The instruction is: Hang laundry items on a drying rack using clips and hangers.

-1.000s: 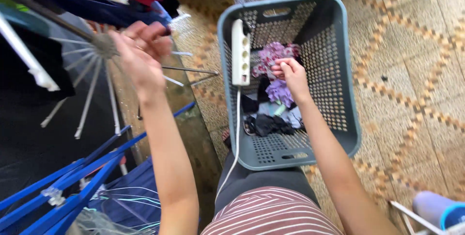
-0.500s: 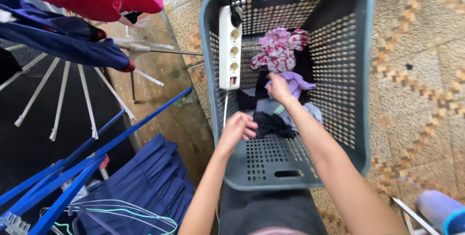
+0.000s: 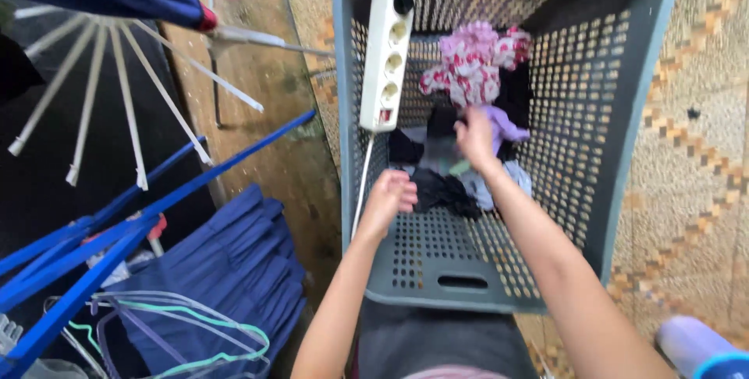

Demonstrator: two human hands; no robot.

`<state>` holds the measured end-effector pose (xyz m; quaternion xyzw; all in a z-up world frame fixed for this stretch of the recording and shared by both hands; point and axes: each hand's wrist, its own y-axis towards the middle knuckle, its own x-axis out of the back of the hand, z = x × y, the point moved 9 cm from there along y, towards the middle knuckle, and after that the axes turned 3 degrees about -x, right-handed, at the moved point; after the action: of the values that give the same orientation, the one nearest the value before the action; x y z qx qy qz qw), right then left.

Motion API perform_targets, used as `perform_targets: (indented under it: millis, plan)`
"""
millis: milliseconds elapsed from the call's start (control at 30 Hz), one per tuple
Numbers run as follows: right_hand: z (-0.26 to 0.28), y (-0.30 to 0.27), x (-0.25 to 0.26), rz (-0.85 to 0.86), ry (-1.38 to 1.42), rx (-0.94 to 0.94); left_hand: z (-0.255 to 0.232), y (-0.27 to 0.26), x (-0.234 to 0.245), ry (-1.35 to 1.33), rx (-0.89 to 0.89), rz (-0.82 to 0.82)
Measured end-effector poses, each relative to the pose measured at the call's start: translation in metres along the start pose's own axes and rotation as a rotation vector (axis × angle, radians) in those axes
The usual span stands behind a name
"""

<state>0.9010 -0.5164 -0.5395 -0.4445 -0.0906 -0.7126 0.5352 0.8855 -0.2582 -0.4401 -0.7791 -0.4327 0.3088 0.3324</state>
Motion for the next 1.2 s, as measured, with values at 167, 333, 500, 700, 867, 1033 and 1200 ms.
perform_targets:
  millis: [167, 333, 500, 700, 867, 1033, 1200]
  plan:
    - [-0.057, -0.037, -0.016, -0.051, 0.024, -0.078, -0.01, 0.016, 0.005, -0.015, -0.043, -0.11]
    - [-0.049, -0.131, -0.08, 0.731, -0.472, -0.239, 0.0, 0.014, 0.002, 0.101, 0.003, -0.159]
    - [-0.014, -0.154, -0.046, 0.606, -0.428, -0.23, 0.086, 0.038, 0.027, 0.259, 0.079, -0.245]
    - [0.148, -0.193, 0.114, 0.669, 0.871, 0.02, 0.052, 0.037, 0.03, -0.072, -0.009, -0.442]
    - [0.21, -0.23, 0.187, 0.606, 0.627, 0.298, -0.027, -0.004, -0.061, -0.777, 0.308, 0.348]
    - [0.224, -0.208, 0.193, 0.401, 0.332, 0.18, -0.159, -0.08, -0.066, -0.476, -0.196, 0.332]
    - [0.25, -0.158, 0.187, 0.327, 0.886, 0.155, -0.223, -0.161, -0.054, -0.053, -0.536, 0.388]
